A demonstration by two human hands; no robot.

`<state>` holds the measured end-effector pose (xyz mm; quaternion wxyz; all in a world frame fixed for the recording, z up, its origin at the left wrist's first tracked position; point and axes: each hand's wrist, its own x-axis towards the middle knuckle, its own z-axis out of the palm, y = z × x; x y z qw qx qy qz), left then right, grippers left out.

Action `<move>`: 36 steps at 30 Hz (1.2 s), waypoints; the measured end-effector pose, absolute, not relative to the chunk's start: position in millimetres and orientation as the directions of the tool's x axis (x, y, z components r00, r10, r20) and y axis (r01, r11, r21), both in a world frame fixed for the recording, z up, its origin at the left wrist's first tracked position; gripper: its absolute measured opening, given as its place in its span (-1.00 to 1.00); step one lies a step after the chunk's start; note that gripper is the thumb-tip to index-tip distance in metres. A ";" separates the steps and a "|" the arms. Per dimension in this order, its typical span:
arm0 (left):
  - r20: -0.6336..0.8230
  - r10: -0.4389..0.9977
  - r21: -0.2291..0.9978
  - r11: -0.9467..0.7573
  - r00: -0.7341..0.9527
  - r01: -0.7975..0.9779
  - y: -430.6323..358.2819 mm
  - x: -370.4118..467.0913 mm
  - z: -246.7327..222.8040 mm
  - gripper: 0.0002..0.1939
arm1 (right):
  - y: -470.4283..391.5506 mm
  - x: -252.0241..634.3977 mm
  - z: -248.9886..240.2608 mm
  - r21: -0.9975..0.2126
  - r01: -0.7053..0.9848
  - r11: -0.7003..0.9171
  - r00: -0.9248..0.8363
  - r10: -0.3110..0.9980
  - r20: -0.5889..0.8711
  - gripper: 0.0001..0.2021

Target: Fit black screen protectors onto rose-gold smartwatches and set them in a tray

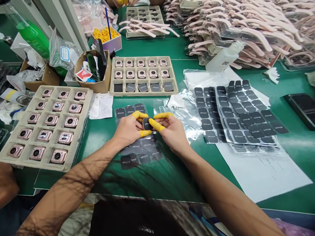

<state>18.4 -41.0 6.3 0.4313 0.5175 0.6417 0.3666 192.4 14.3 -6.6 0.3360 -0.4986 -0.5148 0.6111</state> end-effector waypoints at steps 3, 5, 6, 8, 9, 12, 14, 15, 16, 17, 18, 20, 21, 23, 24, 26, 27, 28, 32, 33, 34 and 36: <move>-0.163 0.981 0.932 0.188 -0.106 0.311 -41.6 18.1 3.6 -0.46 | 15.5 193.5 -8.4 -0.966 0.065 -0.252 -0.223 0.939 -0.260 -0.36; -0.160 0.981 0.947 0.185 -0.115 0.263 -42.2 17.7 1.8 -0.44 | 16.9 193.6 -9.2 -0.975 0.066 -0.212 -0.261 0.939 -0.222 -0.39; -0.159 0.981 0.953 0.183 -0.115 0.240 -42.5 17.4 1.2 -0.44 | 17.7 193.2 -9.7 -0.981 0.092 -0.171 -0.316 0.929 -0.191 -0.40; -0.165 0.981 0.962 0.182 -0.098 0.205 -42.8 16.7 0.3 -0.43 | 20.0 191.7 -10.7 -0.985 0.150 -0.082 -0.423 0.896 -0.138 -0.44; -0.173 0.982 0.964 0.185 -0.082 0.191 -42.9 16.5 0.1 -0.43 | 21.4 190.7 -11.2 -0.984 0.170 -0.059 -0.448 0.884 -0.131 -0.50; -0.204 0.978 0.967 0.209 -0.047 0.144 -43.5 17.5 -1.0 -0.40 | 25.1 189.5 -13.0 -0.974 0.191 -0.122 -0.371 0.910 -0.187 -0.62; -0.216 0.974 0.971 0.221 -0.061 0.092 -44.5 18.8 -1.9 -0.35 | 25.6 191.0 -14.1 -0.972 0.207 -0.114 -0.303 0.937 -0.174 -0.66; -0.210 0.974 0.976 0.214 -0.085 0.046 -44.8 18.6 -1.8 -0.31 | 24.9 192.2 -14.6 -0.971 0.237 -0.037 -0.298 0.948 -0.109 -0.70; -0.193 0.974 0.981 0.193 -0.122 -0.014 -44.6 17.2 -1.0 -0.27 | 23.5 193.4 -15.1 -0.956 0.279 0.088 -0.332 0.943 -0.010 -0.73; -0.169 0.972 0.985 0.159 -0.164 -0.073 -43.2 14.1 0.8 -0.25 | 21.5 194.2 -15.5 -0.912 0.324 0.251 -0.412 0.906 0.103 -0.75; -0.139 0.969 0.987 0.118 -0.204 -0.111 -40.3 8.9 3.8 -0.24 | 19.3 194.6 -16.0 -0.831 0.356 0.427 -0.522 0.829 0.203 -0.76; -0.045 0.964 0.999 0.037 -0.261 -0.034 -27.9 -8.3 14.3 -0.28 | 14.9 194.0 -17.2 -0.609 0.362 0.705 -0.721 0.626 0.296 -0.75; 0.019 0.960 0.994 0.012 -0.278 0.110 -18.2 -19.7 21.4 -0.31 | 13.2 193.3 -17.8 -0.512 0.353 0.783 -0.784 0.546 0.294 -0.74; 0.128 0.950 0.840 0.048 -0.283 0.541 7.0 -44.3 37.2 -0.35 | 11.4 191.9 -18.8 -0.398 0.350 0.848 -0.835 0.475 0.278 -0.71; 0.153 0.943 0.667 0.121 -0.294 0.735 21.2 -55.8 44.6 -0.35 | 11.3 191.6 -19.1 -0.383 0.352 0.854 -0.840 0.469 0.274 -0.70; 0.048 0.954 0.270 0.272 -0.295 0.923 48.3 -73.0 56.2 -0.35 | 12.1 191.9 -19.4 -0.393 0.342 0.854 -0.844 0.463 0.271 -0.69; -0.006 0.953 0.160 0.301 -0.304 0.940 59.9 -78.0 60.0 -0.37 | 12.7 192.4 -19.4 -0.401 0.335 0.853 -0.847 0.459 0.269 -0.69; -0.061 0.949 0.077 0.315 -0.311 0.946 69.9 -80.6 63.0 -0.39 | 13.2 192.9 -19.2 -0.403 0.333 0.853 -0.849 0.457 0.265 -0.69; -0.099 0.936 -0.088 0.329 -0.337 0.940 99.3 -76.4 73.4 -0.45 | 13.9 193.8 -17.7 -0.374 0.356 0.856 -0.854 0.461 0.241 -0.70; -0.096 0.938 -0.129 0.321 -0.334 0.938 106.7 -74.7 76.6 -0.48 | 13.8 193.8 -17.5 -0.367 0.361 0.858 -0.855 0.461 0.238 -0.70; -0.100 0.941 -0.166 0.304 -0.322 0.938 114.6 -73.7 80.0 -0.52 | 13.7 193.7 -17.4 -0.363 0.361 0.859 -0.856 0.460 0.237 -0.70; -0.136 0.950 -0.227 0.247 -0.282 0.942 131.3 -74.3 85.7 -0.58 | 13.4 193.8 -18.1 -0.364 0.355 0.861 -0.857 0.455 0.240 -0.69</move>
